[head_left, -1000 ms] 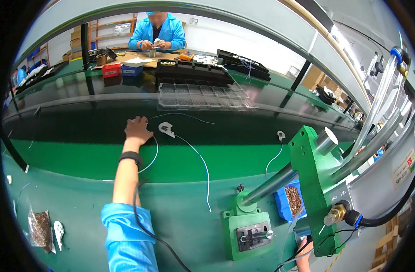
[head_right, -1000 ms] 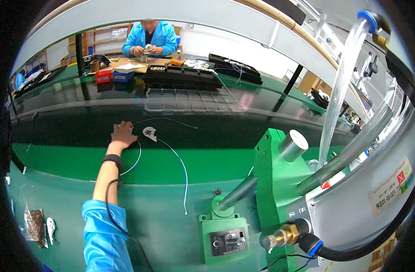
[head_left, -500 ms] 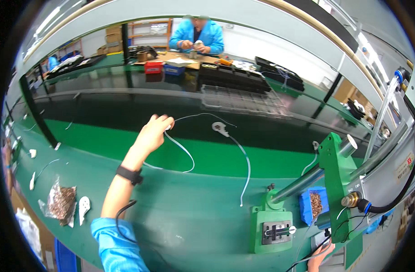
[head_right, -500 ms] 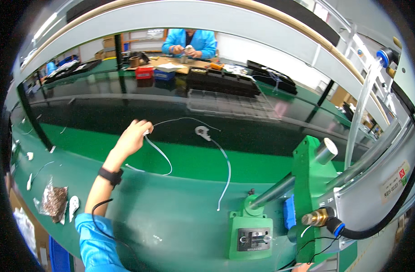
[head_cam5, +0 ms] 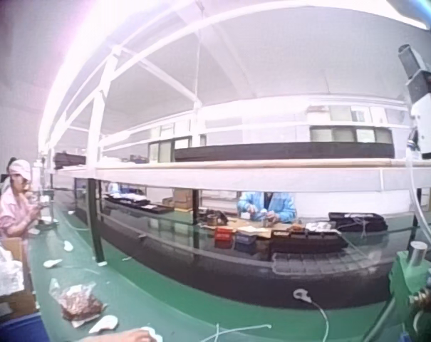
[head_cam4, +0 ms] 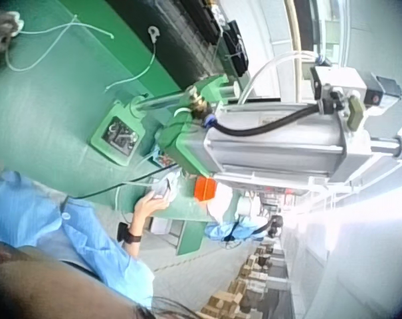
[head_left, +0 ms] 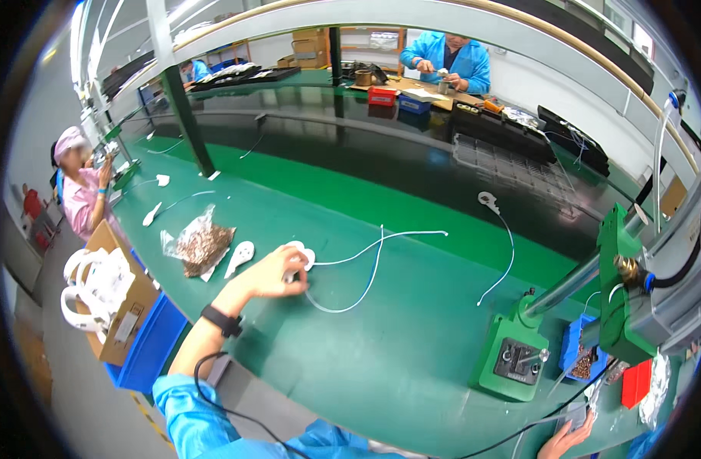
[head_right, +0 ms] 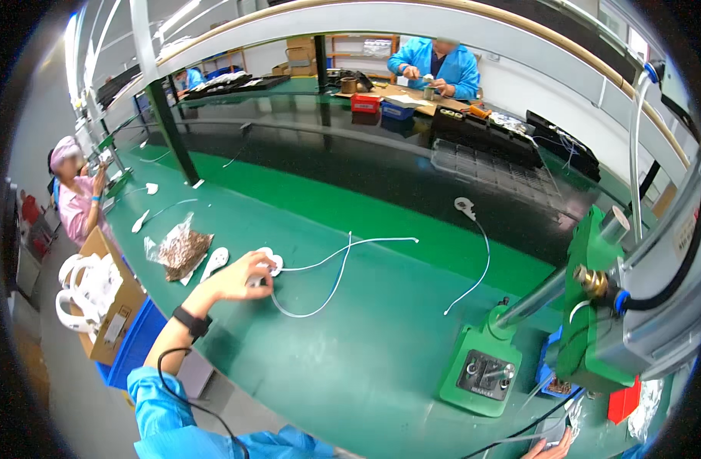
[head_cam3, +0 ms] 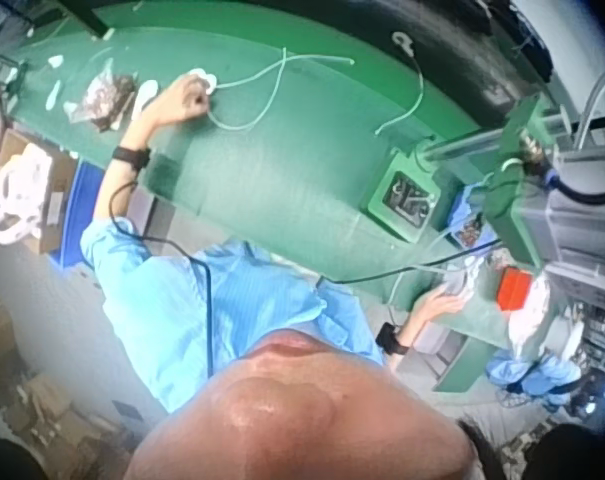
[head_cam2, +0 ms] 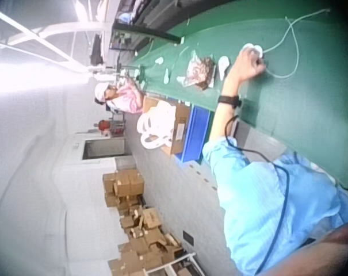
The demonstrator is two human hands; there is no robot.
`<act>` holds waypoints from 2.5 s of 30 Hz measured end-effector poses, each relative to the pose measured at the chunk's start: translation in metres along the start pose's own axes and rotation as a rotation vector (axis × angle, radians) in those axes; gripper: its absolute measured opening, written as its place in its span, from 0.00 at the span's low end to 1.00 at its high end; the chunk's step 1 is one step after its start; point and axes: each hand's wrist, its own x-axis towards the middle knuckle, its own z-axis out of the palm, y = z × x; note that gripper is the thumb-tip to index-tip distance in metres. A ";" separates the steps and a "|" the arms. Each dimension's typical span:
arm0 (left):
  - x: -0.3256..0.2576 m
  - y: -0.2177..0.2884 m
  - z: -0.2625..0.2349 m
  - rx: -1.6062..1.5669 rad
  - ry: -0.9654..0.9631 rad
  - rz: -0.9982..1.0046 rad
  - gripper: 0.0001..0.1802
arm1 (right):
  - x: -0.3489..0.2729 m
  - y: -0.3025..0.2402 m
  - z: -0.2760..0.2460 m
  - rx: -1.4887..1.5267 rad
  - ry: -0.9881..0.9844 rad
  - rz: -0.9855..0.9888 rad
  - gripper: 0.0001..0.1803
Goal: Assembling small white plastic components using a pneumatic press machine.
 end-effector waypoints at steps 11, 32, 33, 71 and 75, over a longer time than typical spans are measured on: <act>0.061 0.007 0.053 0.426 0.188 -0.726 0.27 | 0.019 -0.050 -0.050 0.006 -0.128 -0.242 0.33; -0.242 0.271 -0.162 0.224 1.729 0.482 0.30 | 0.157 -0.037 -0.026 0.094 -0.682 -0.396 0.17; -0.248 0.283 -0.155 0.291 1.834 0.432 0.29 | 0.163 -0.032 -0.024 0.092 -0.762 -0.394 0.17; 0.131 0.336 0.109 -0.485 0.111 0.295 0.22 | 0.161 -0.086 -0.127 0.815 -0.580 0.022 0.10; 0.130 0.337 0.107 -0.438 0.090 0.269 0.23 | 0.146 -0.100 -0.119 1.019 -0.553 0.097 0.09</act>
